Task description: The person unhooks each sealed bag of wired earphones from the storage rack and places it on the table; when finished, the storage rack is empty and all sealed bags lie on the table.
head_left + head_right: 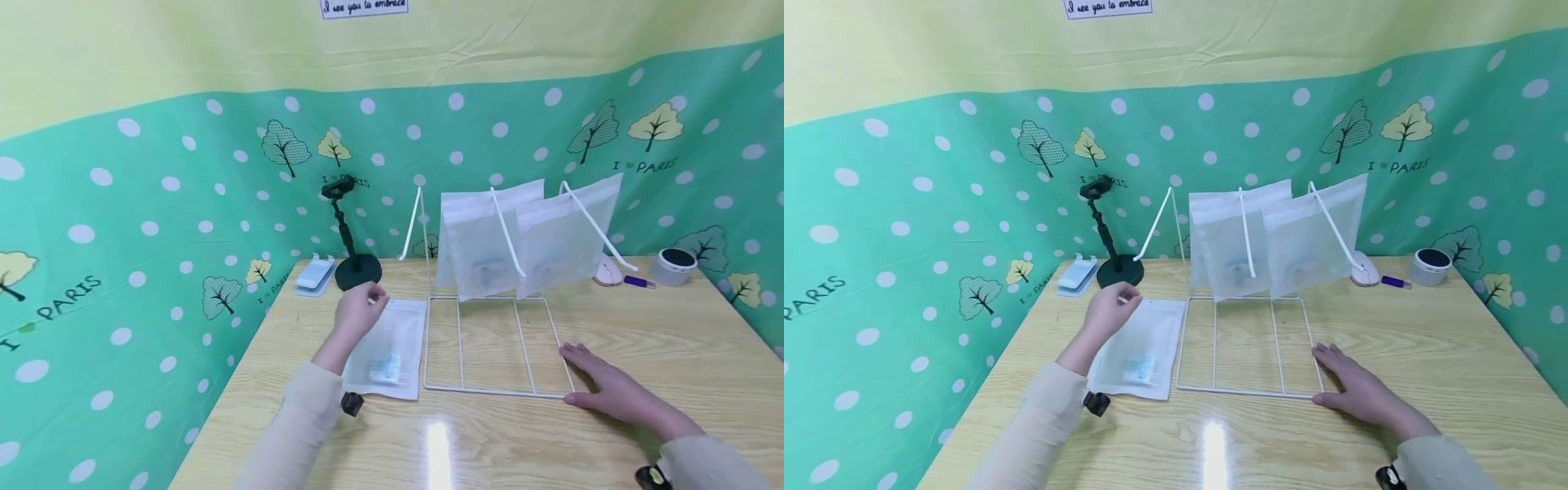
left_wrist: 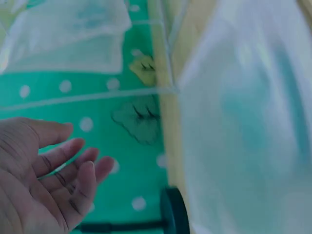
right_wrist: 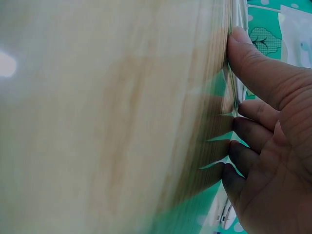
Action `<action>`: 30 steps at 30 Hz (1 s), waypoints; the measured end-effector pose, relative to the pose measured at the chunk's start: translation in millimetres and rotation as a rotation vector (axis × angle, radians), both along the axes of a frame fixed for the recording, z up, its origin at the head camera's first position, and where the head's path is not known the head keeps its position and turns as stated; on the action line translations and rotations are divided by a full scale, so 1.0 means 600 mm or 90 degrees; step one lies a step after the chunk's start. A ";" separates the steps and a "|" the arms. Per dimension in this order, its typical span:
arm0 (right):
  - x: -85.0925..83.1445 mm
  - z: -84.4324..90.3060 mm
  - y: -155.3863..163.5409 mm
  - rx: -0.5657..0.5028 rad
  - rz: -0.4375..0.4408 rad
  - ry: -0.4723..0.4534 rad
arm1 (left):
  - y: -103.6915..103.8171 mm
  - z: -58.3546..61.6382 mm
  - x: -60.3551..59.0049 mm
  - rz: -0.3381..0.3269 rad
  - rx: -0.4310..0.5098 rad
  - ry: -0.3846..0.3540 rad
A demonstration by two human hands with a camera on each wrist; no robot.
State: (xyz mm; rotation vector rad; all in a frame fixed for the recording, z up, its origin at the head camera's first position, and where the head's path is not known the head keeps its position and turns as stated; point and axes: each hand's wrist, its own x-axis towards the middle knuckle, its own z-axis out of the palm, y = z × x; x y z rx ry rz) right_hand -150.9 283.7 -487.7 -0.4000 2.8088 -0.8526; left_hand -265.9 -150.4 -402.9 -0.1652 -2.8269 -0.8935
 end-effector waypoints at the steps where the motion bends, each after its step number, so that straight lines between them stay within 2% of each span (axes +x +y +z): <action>1: 0.000 0.000 0.000 0.000 0.001 0.003 | 0.015 0.005 0.000 -0.022 0.027 0.014; 5: 0.001 -0.003 -0.001 -0.001 -0.004 0.002 | 0.068 0.017 0.000 -0.093 0.118 0.050; 11: 0.000 -0.009 0.001 -0.003 0.001 0.008 | 0.128 0.012 -0.008 -0.147 0.210 0.084; 16: 0.000 -0.008 0.000 -0.006 0.005 0.014 | 0.161 0.007 -0.012 -0.157 0.272 0.104; 23: 0.000 -0.010 -0.002 -0.016 0.010 0.017 | 0.184 0.010 -0.022 -0.149 0.292 0.119; 26: 0.001 -0.011 -0.001 -0.016 0.011 0.021 | 0.191 0.010 -0.027 -0.147 0.328 0.101; 30: 0.001 -0.010 0.001 -0.015 0.010 0.024 | 0.197 0.007 -0.035 -0.154 0.414 0.059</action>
